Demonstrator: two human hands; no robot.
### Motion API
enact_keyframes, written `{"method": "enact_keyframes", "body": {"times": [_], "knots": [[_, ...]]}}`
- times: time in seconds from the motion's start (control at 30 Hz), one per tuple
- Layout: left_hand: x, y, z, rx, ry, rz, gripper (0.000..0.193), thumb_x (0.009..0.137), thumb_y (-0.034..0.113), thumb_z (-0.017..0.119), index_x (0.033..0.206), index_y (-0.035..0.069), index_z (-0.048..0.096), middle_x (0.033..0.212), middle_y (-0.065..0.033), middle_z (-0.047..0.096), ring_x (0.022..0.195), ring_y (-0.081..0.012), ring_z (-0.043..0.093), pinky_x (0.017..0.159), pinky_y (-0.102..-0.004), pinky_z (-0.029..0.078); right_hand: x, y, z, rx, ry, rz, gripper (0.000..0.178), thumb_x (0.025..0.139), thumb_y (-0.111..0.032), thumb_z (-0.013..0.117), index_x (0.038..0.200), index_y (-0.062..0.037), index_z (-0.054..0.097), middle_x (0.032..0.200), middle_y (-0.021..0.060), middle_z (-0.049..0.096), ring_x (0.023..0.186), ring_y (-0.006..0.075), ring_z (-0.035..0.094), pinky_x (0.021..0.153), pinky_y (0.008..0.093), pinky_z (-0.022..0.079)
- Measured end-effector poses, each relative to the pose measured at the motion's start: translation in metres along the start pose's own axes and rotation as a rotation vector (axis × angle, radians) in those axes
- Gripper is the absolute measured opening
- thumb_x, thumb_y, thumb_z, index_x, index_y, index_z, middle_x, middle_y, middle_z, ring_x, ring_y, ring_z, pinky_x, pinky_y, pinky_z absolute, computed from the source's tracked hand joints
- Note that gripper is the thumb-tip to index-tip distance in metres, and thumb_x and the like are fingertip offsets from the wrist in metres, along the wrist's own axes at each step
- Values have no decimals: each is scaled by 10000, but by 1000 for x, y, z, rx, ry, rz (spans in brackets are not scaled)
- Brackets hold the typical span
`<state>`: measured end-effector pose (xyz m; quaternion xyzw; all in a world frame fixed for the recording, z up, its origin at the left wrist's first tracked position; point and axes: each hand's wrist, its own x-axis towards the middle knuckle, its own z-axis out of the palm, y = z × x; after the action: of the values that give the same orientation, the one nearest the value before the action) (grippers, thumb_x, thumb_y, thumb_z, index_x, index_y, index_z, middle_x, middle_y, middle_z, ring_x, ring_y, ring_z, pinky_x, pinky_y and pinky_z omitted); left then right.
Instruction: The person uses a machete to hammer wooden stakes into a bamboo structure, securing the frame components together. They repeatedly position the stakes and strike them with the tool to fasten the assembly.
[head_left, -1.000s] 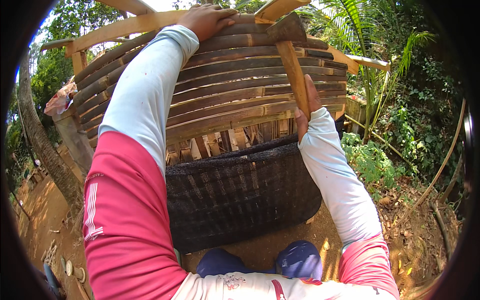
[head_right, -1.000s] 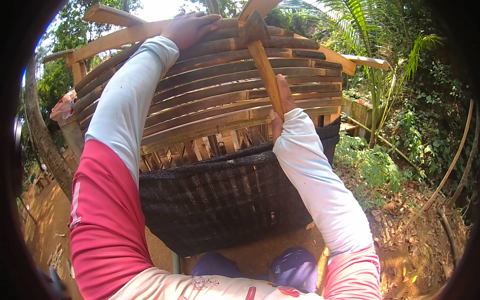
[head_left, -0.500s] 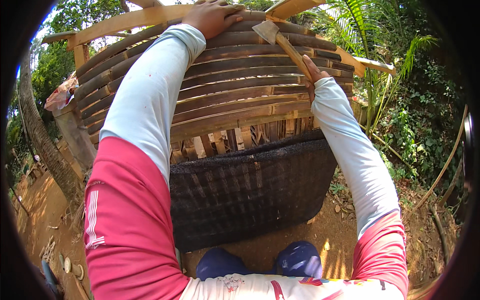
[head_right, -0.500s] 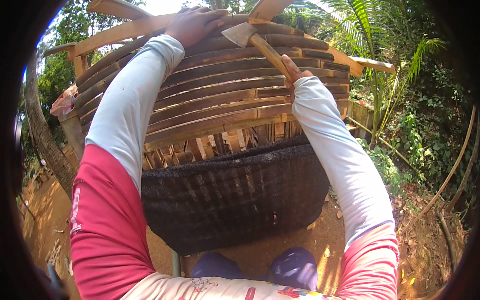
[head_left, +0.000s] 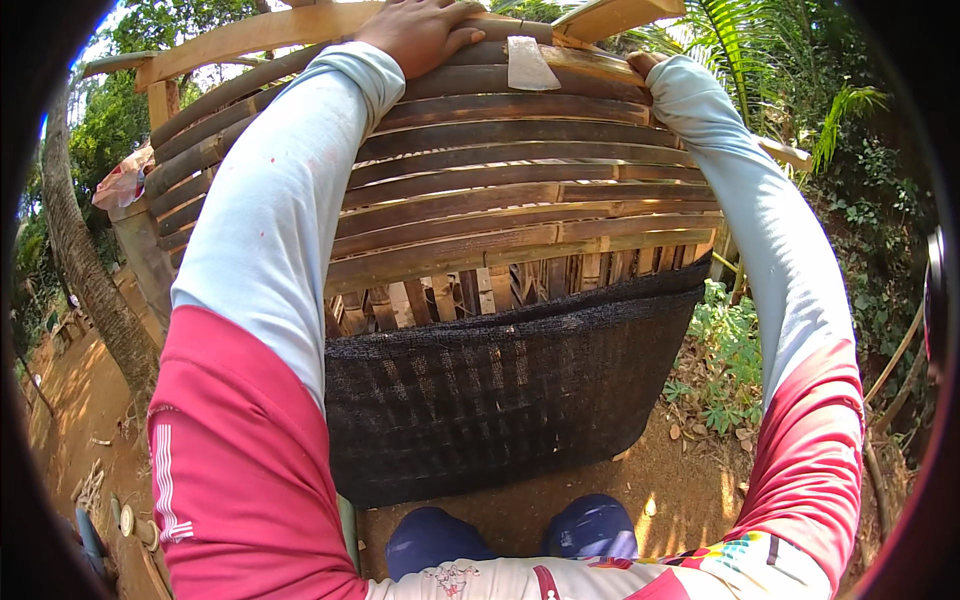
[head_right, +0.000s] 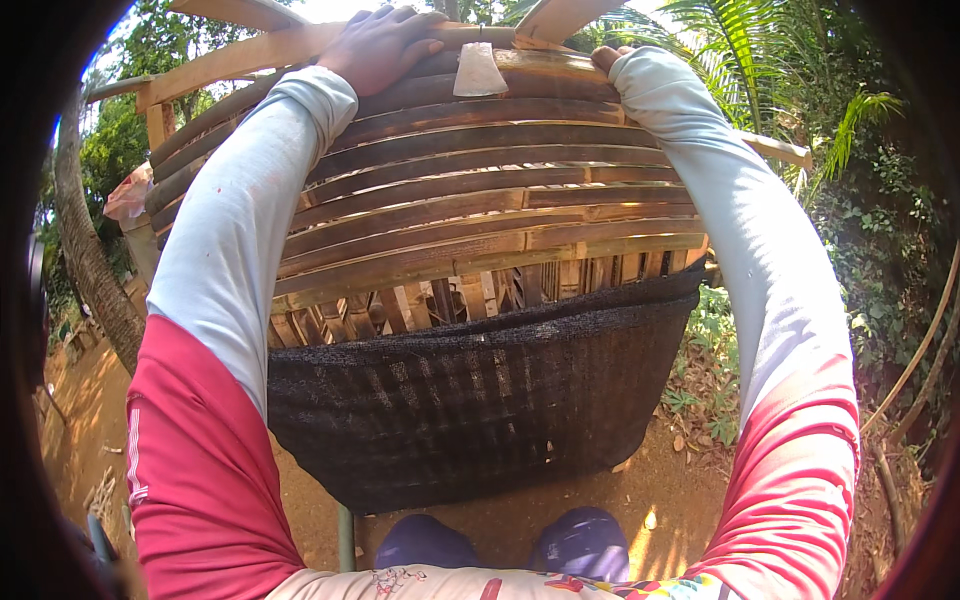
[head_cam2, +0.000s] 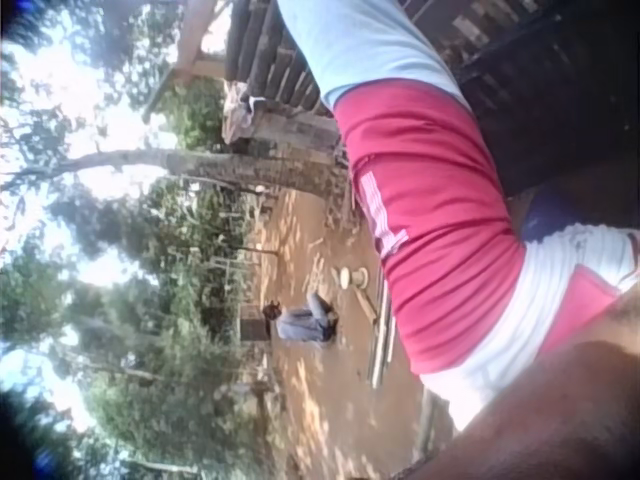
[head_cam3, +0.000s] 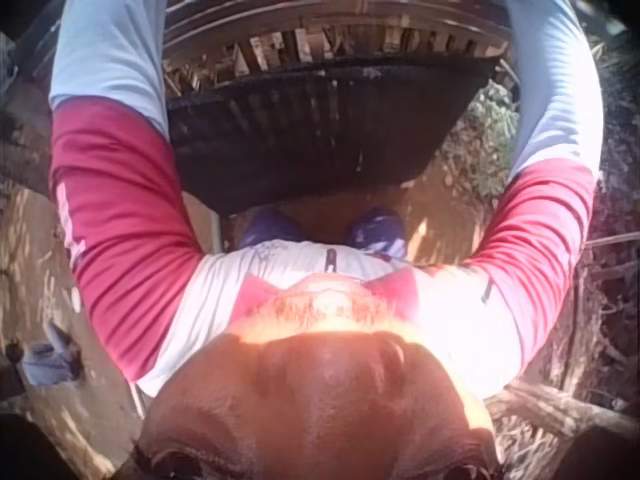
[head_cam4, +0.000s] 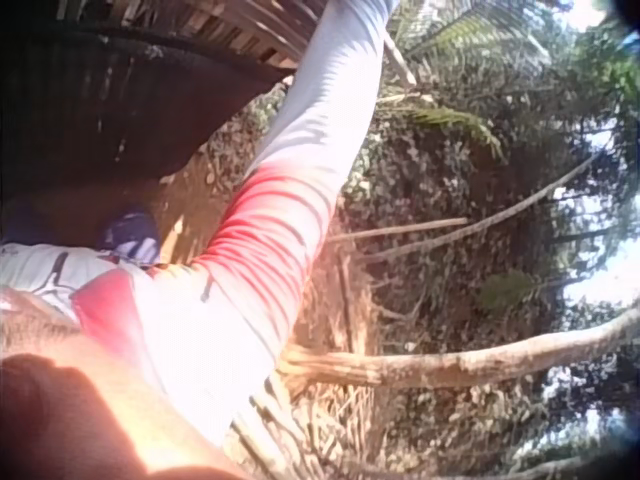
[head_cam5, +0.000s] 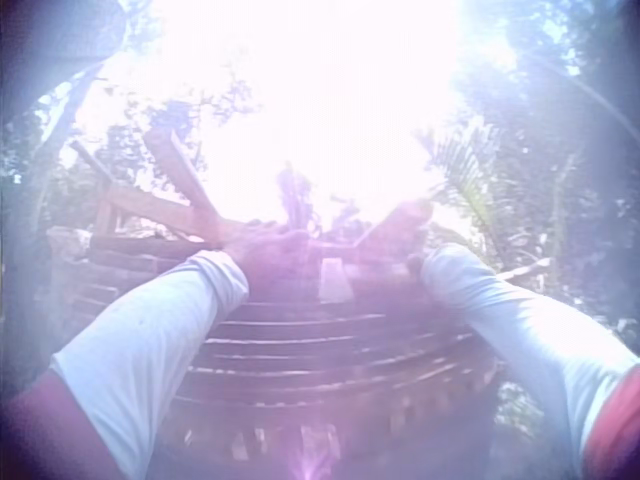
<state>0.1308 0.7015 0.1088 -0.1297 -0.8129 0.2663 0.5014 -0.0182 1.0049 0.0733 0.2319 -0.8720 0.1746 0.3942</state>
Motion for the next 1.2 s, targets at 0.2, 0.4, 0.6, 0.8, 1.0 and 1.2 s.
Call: {"method": "enact_keyframes", "body": {"times": [0.2,0.4,0.6,0.8,1.0,1.2], "knots": [[4,16,-10,44,-103,-31,289,942,297,507,1135,133,646,1037,-165,695,969,-342,675,870,-476,501,0,-7,-2,79,34,13,457,962,-509,441,1045,-117,661,825,120,655,715,273,601,685,403,460],[8,24,-21,85,-134,-70,255,911,225,529,1028,90,711,960,-175,722,900,-323,708,799,-437,550,-3,-14,-7,123,43,35,529,955,-555,426,1083,-101,666,827,139,671,699,289,607,685,420,466],[5,23,-23,136,-170,42,235,887,206,546,986,75,713,913,-171,724,850,-316,715,750,-434,557,-3,-42,-16,230,-76,271,596,950,-593,417,1120,-80,670,815,157,684,679,304,613,684,440,472],[6,38,-34,124,-192,8,214,866,198,564,928,67,722,822,-159,722,769,-326,717,700,-448,558,0,-5,12,64,193,-23,621,947,-612,406,1075,-69,680,787,156,673,691,295,622,704,421,470],[8,20,-16,109,-98,0,207,864,196,572,933,69,720,834,-163,722,783,-320,717,707,-444,558,10,4,17,-97,217,-80,547,965,-558,403,1048,-86,668,788,159,655,723,311,621,695,423,470],[5,18,-16,139,-78,97,211,896,204,548,963,82,706,896,-159,720,848,-309,711,752,-437,549,12,-18,9,-19,76,178,526,971,-542,401,1056,-91,657,765,182,647,756,339,629,737,429,468]]}}
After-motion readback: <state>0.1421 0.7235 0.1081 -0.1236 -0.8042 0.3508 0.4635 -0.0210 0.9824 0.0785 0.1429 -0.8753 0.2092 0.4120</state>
